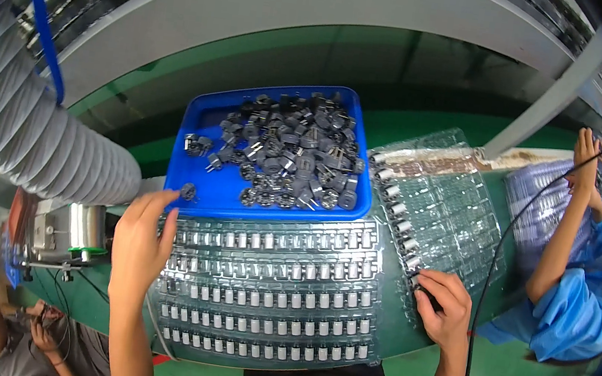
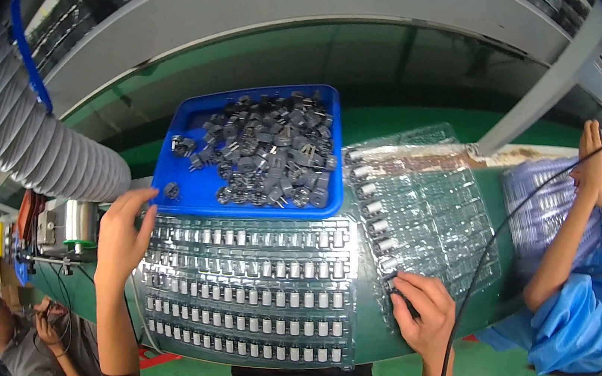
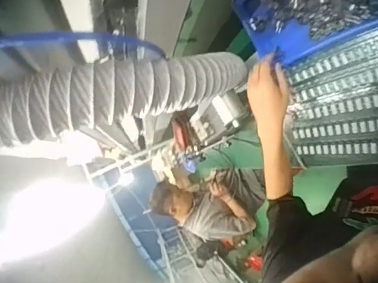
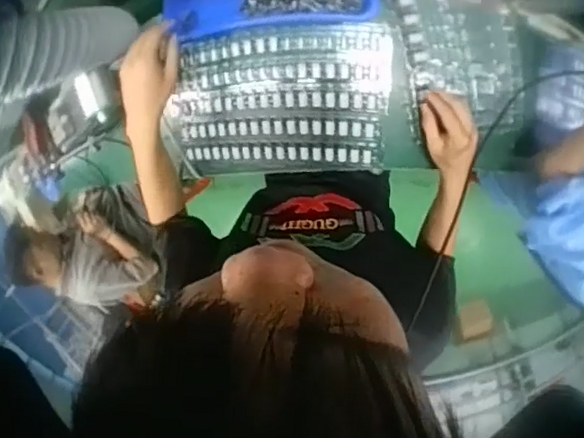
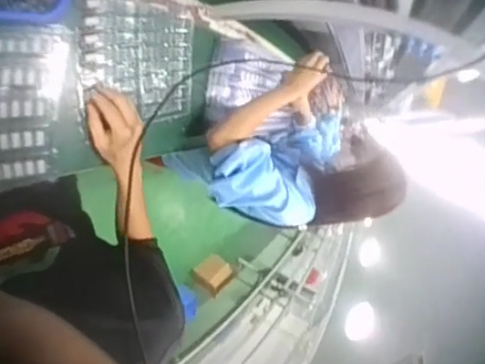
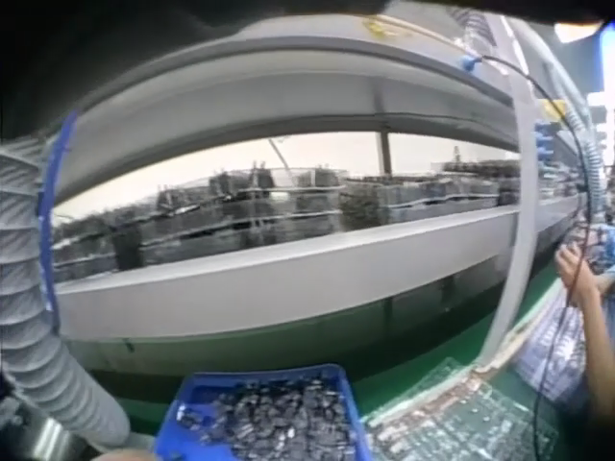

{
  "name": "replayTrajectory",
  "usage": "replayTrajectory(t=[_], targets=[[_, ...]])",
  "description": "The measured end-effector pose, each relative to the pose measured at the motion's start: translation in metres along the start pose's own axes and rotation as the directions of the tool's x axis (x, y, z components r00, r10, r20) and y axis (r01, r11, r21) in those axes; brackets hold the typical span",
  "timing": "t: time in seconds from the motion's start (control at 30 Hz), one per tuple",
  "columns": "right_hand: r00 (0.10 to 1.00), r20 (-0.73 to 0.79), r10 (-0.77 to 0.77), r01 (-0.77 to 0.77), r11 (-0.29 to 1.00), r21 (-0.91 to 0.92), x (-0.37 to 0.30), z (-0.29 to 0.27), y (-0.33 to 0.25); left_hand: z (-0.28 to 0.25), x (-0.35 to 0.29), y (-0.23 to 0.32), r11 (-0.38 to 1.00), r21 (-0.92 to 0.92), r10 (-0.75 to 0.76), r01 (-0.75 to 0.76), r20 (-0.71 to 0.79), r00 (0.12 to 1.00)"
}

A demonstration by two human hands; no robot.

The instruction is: The person assembles small plastic components by hand, taking them from a plastic bin and arranging them into a sorting tray.

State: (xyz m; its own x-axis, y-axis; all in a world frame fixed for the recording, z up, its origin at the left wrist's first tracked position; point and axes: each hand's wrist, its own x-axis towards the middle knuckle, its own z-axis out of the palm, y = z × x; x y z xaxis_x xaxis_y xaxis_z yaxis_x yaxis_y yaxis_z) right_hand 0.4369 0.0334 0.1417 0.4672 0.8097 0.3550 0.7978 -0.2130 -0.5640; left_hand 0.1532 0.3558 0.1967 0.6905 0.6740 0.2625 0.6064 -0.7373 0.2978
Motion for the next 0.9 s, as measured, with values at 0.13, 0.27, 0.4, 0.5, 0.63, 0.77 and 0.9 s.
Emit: replayTrajectory(t=[0.13,0.27,0.4,0.5,0.63,0.77,0.9], targets=[[0.996,0.007,-0.088,0.088,0.996,0.027,0.003,0.004,-0.002,0.007,0.018,-0.013,0.997,0.083,0.004,-0.003,-0.011,1.000],[0.993,-0.025,-0.112,0.109,0.990,-0.094,0.005,-0.005,-0.015,0.031,0.032,-0.031,0.991,0.135,0.016,-0.023,0.051,0.999],[0.974,-0.020,-0.224,0.223,0.974,-0.033,0.021,0.017,-0.040,0.037,0.034,-0.041,0.998,0.053,0.009,-0.015,0.127,0.992],[0.930,0.097,-0.356,0.351,0.934,0.064,0.050,0.040,-0.073,0.011,0.024,-0.024,0.999,0.034,-0.023,0.022,0.033,0.999],[0.848,0.347,-0.401,0.417,0.908,0.031,0.081,0.055,-0.109,0.003,0.013,0.021,0.971,-0.236,0.001,-0.029,-0.119,0.993],[0.851,0.345,-0.396,0.456,0.883,-0.112,0.097,0.105,-0.126,0.003,-0.004,0.054,0.866,-0.500,-0.064,0.032,-0.047,0.997],[0.864,0.328,-0.383,0.468,0.849,-0.244,0.089,0.131,-0.127,-0.002,-0.015,0.073,0.743,-0.670,-0.092,-0.009,-0.115,0.989]])
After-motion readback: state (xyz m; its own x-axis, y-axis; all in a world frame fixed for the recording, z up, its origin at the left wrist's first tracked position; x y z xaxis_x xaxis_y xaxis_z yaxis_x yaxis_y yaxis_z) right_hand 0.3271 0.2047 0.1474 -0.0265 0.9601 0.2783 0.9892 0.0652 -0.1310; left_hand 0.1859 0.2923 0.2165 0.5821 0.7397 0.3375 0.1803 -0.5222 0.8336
